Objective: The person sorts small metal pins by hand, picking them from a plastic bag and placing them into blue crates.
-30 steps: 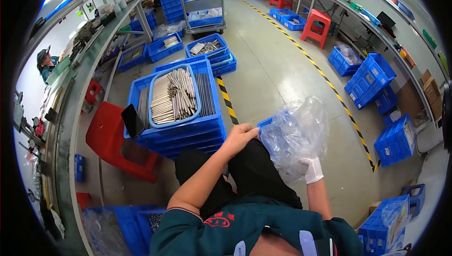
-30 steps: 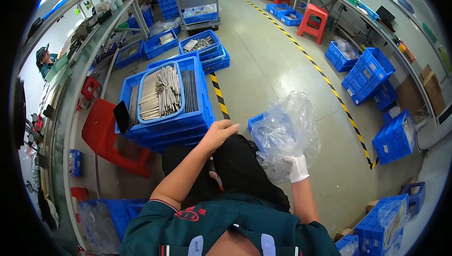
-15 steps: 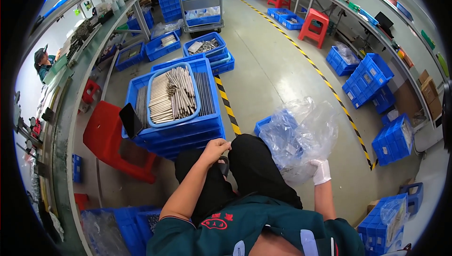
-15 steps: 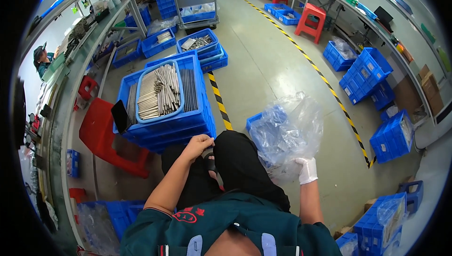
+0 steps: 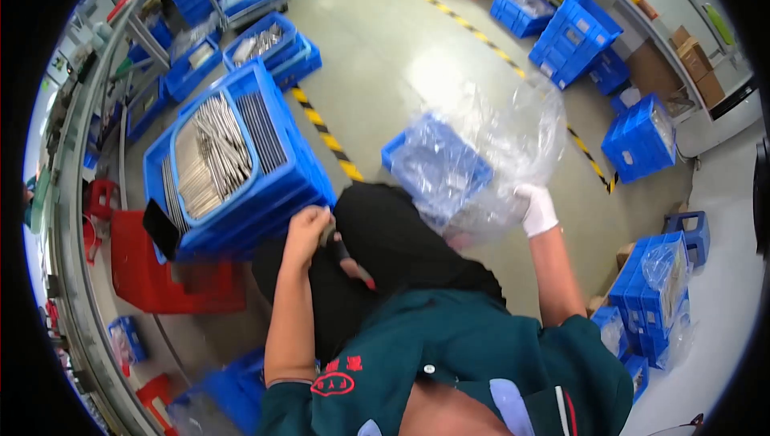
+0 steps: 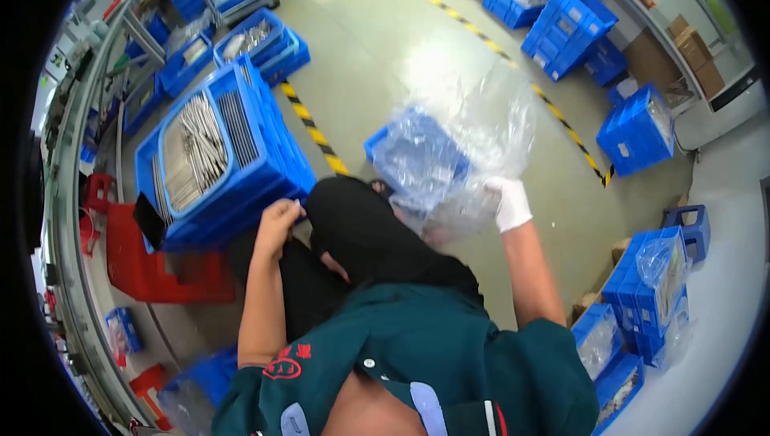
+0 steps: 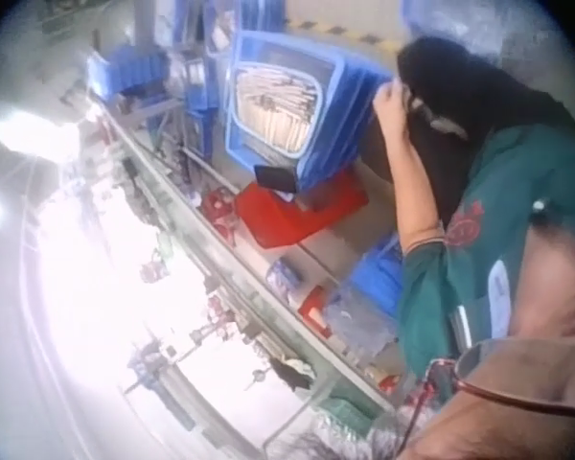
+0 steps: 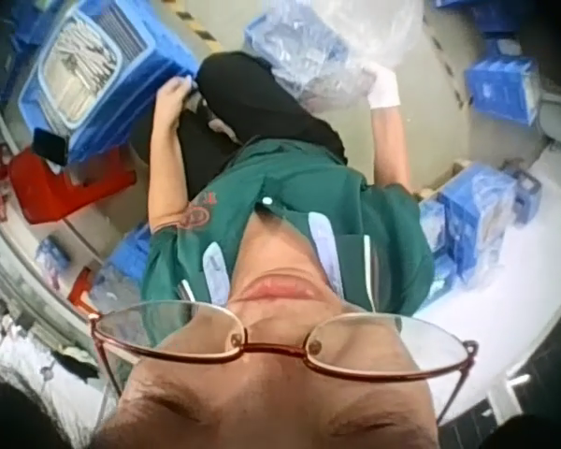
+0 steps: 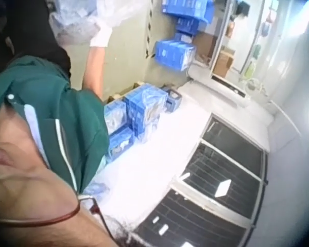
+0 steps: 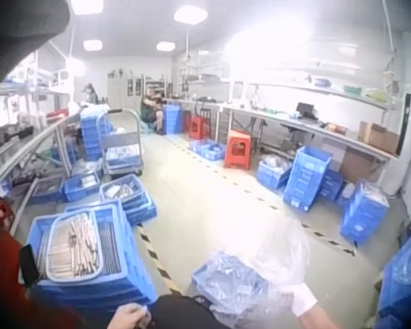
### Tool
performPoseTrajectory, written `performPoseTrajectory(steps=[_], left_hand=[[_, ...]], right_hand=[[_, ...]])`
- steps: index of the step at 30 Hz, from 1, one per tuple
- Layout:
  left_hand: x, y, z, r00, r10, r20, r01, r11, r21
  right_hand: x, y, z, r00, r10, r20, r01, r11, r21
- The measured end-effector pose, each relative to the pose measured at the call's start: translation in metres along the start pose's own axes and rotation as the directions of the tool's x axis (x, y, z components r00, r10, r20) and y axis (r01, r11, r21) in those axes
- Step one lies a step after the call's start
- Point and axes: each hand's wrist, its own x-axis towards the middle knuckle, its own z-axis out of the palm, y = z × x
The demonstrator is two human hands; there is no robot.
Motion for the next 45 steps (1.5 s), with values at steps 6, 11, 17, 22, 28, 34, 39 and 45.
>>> performPoseTrajectory(steps=[6, 11, 17, 22, 28, 34, 39, 45], left_hand=[[-0.007, -0.011, 0.002, 0.995, -0.100, 0.003, 0.100, 0.994, -0.040], [-0.006, -0.028, -0.008, 0.992, -0.123, 0.038, 0.126, 0.990, -0.068], [0.007, -0.044, -0.012, 0.992, -0.111, 0.062, 0.119, 0.984, -0.132], [0.007, -0.038, -0.010, 0.990, -0.131, 0.054, 0.135, 0.987, -0.088], [0.004, -0.043, -0.006, 0.999, -0.035, 0.027, 0.036, 0.999, -0.026], [-0.002, -0.034, -0.007, 0.999, -0.046, 0.011, 0.046, 0.998, -0.033], [-0.007, -0.043, -0.010, 0.999, -0.049, -0.018, 0.048, 0.997, -0.055], [-0.005, -0.053, -0.007, 0.998, -0.057, -0.029, 0.055, 0.997, -0.046]], right_hand=[[-0.002, 0.033, -0.021, 0.998, -0.053, 0.016, 0.053, 0.999, -0.010], [0.003, 0.035, -0.037, 0.986, -0.160, 0.046, 0.166, 0.958, -0.235], [0.011, -0.016, -0.028, 0.999, -0.036, 0.008, 0.037, 0.995, -0.091], [0.027, -0.050, -0.016, 0.990, 0.002, 0.139, 0.026, 0.979, -0.202], [0.076, -0.053, -0.002, 0.868, -0.139, 0.477, 0.458, 0.596, -0.660], [0.100, -0.055, 0.042, 0.970, -0.011, 0.242, 0.100, 0.927, -0.361], [0.135, -0.043, 0.057, 0.933, -0.031, 0.359, 0.167, 0.920, -0.354], [0.178, -0.013, 0.084, 0.921, -0.095, 0.377, 0.209, 0.939, -0.273]])
